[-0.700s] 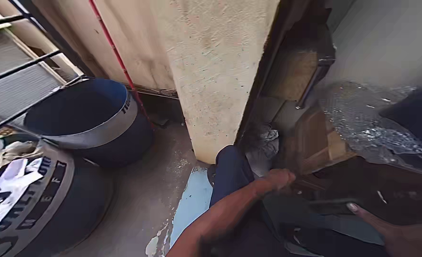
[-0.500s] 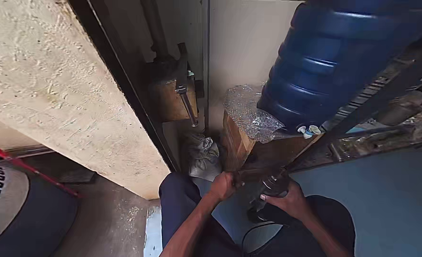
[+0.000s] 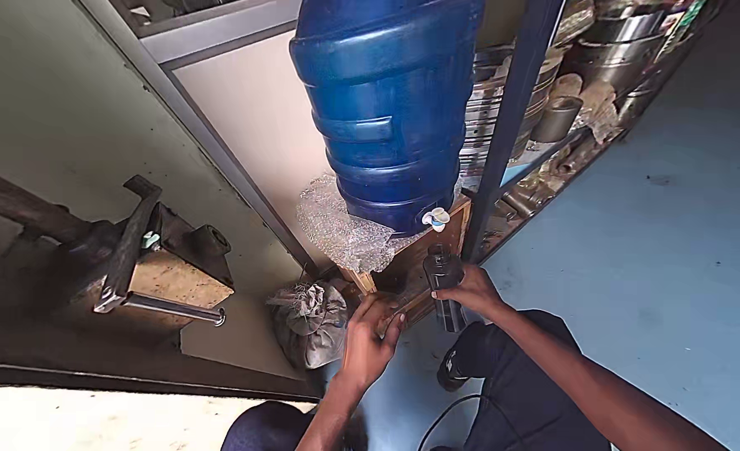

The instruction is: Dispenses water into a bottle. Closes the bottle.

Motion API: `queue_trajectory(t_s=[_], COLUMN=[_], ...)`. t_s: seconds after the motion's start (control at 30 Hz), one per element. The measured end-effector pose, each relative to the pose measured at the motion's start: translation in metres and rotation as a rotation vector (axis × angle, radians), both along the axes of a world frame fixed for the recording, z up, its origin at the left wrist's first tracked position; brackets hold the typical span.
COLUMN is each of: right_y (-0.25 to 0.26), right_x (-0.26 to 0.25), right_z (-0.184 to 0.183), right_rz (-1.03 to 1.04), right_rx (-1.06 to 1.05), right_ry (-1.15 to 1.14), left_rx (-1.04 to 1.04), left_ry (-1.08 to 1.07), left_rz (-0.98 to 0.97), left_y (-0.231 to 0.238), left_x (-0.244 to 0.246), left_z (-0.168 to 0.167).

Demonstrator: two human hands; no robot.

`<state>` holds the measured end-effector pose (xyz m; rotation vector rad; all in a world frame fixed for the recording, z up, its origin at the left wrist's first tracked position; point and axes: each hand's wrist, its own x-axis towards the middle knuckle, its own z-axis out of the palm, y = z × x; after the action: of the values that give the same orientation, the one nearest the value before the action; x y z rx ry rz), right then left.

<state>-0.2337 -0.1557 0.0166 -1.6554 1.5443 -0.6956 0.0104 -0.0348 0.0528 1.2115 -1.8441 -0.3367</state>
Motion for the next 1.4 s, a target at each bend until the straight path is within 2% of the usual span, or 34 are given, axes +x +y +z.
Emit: queue_trajectory(t_s=[0.13,0.23,0.33,0.53,0.77,1.07,1.2,1.27,1.33,1.4], right_y=[-0.017,-0.021,-0.029,-0.039,-0.042,-0.042,-0.041,-0.040,-0.040,-0.040], right_x=[-0.002,0.000,0.003,0.005,0.014,0.019,0.021,0.021,0.020,0.019], right_z=[-0.011,-0.011,-0.011,-0.022,-0.020,-0.019,-0.022,-0.023,-0.021,-0.019], right_rz=[-0.069,-0.080,-0.059,-0.044,-0.138,-0.187,-0.164,-0.171,-0.182,-0.194], right_rx=[0.004,-0.006,-0.021,-0.094,-0.124,-0.148,-0.178,-0.188,-0.179,-0.170], right_ry=[-0.059,-0.099,-0.110,-0.170,-0.138,-0.117,-0.086,-0.076,-0.075,-0.082], left_rx=[-0.070,-0.184,-0.147,-0.208,-0.190,-0.307,-0.344,-0.244,-0.059,-0.061], left_ry=[-0.221,-0.571,-0.742,-0.601,-0.343,-0.505,-0.482,-0.474,-0.438,-0.375], left_rz=[-0.075,-0.004,0.107,0.172,0.168,0.457,0.353,0.299,0.196,0.089], left_y=[-0.057,-0.099,-0.131,-0.146,-0.147,-0.169,-0.169,-0.162,-0.149,-0.130], left_x=[-0.040,-0.069,-0.089,-0.096,-0.096,-0.116,-0.105,-0.098,-0.085,-0.065], left_z=[0.048,0.058,0.060,0.053,0.056,0.054,0.053,0.054,0.052,0.036])
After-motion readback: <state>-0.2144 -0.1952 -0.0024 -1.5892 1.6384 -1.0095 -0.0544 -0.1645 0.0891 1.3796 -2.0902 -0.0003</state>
